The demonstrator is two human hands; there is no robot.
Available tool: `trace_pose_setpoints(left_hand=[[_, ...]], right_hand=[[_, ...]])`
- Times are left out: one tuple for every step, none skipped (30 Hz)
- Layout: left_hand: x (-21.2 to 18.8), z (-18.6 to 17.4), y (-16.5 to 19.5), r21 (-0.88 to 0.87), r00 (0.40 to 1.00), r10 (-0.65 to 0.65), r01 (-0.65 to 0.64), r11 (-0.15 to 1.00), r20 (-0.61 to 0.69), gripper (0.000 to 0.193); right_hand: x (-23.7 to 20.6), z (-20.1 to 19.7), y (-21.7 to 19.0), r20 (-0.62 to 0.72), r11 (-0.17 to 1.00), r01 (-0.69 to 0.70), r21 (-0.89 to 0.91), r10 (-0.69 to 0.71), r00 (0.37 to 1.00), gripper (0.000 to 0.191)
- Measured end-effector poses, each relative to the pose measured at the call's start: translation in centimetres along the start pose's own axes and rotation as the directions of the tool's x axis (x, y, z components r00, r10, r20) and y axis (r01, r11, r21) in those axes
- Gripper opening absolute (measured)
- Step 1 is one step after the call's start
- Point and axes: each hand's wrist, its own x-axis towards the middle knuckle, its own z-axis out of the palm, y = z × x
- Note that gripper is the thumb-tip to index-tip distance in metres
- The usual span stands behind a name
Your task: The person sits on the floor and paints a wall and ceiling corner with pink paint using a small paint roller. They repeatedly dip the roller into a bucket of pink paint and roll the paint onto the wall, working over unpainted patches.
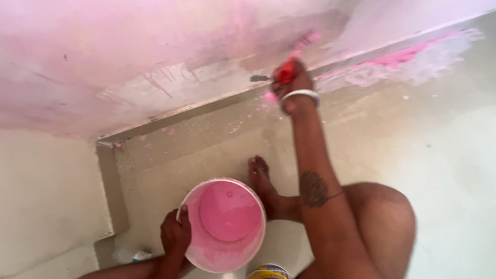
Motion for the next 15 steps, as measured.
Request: trace_pose_setpoints(left_hand=[[-0.5,-0.4,0.0,-0.009,0.999,-0.034,0.034,0.999,0.031,0.065],[-1.2,-0.8,-0.1,-0.018,0.996,-0.068,0.069,0.997,0.055,0.066],[-1.7,-1.3,-0.3,-0.018,0.999,-0.031,0.032,0.999,0.023,0.067],[-2.1,-1.7,-0.3,-0.018,1.0,0.004,-0.004,1.0,-0.007,0.068],[-2.7,-2.0,-0.5,-0.016,0.999,0.035,-0.035,0.999,-0.034,0.07],[-3.4,-2.5,-0.9,-0.011,0.999,0.025,-0.025,1.0,-0.021,0.07],[-3.7,-2.9,-1.0,-0.011,1.0,0.018,-0.018,1.0,-0.01,0.071],[-4.0,-3.4,-1.2,-0.012,1.0,0.012,-0.012,1.0,-0.004,0.072],[-4.5,-3.8,-1.3,-0.011,0.999,-0.011,0.012,1.0,0.032,0.071],[-4.9,-4.3,-1.5,-0.009,0.997,-0.038,0.039,0.999,0.069,0.071],[-5.2,-4.9,-1.7,-0.006,0.992,-0.069,0.07,0.998,0.102,0.07],[-5.5,-5.6,-2.0,0.004,0.994,-0.053,0.053,0.999,0.094,0.07],[-5.9,-6.1,-2.2,0.01,0.995,-0.043,0.042,0.999,0.086,0.069],[-6.0,-6.6,-2.3,0.011,0.997,-0.034,0.034,0.999,0.069,0.068],[-6.2,-7.1,-2.6,-0.006,0.998,-0.033,0.033,0.999,0.055,0.064]], right_hand=[[-2.5,0.8,0.8,-0.065,0.999,-0.007,-0.046,0.005,0.998,0.023],[-5.2,1.7,1.4,-0.124,0.996,-0.019,-0.091,0.007,0.992,0.024],[-7.8,2.6,1.7,-0.076,0.993,-0.034,-0.11,0.026,0.997,0.024],[-10.4,3.3,1.9,-0.031,0.99,-0.05,-0.132,0.046,0.998,0.024],[-12.8,4.0,2.2,0.008,0.985,-0.068,-0.157,0.07,0.997,0.024],[-14.8,4.6,2.6,-0.008,0.975,-0.088,-0.206,0.088,0.996,0.024],[-16.4,5.4,2.8,-0.023,0.961,-0.103,-0.257,0.1,0.995,0.025],[-17.8,6.0,3.1,-0.034,0.944,-0.118,-0.307,0.112,0.993,0.025],[-19.6,6.1,3.3,0.007,0.918,-0.106,-0.381,0.118,0.993,0.025],[-21.4,5.8,3.6,0.046,0.885,-0.095,-0.455,0.13,0.99,0.025],[-23.1,5.4,4.0,0.086,0.847,-0.083,-0.526,0.15,0.985,0.025],[-25.0,4.5,4.7,0.108,0.772,-0.054,-0.634,0.158,0.982,0.029],[-27.1,3.3,5.1,0.129,0.679,-0.023,-0.734,0.172,0.977,0.033],[-28.8,2.2,5.4,0.121,0.557,-0.019,-0.83,0.214,0.969,0.035],[-30.6,0.8,5.9,0.107,0.421,-0.012,-0.907,0.257,0.96,0.037]])
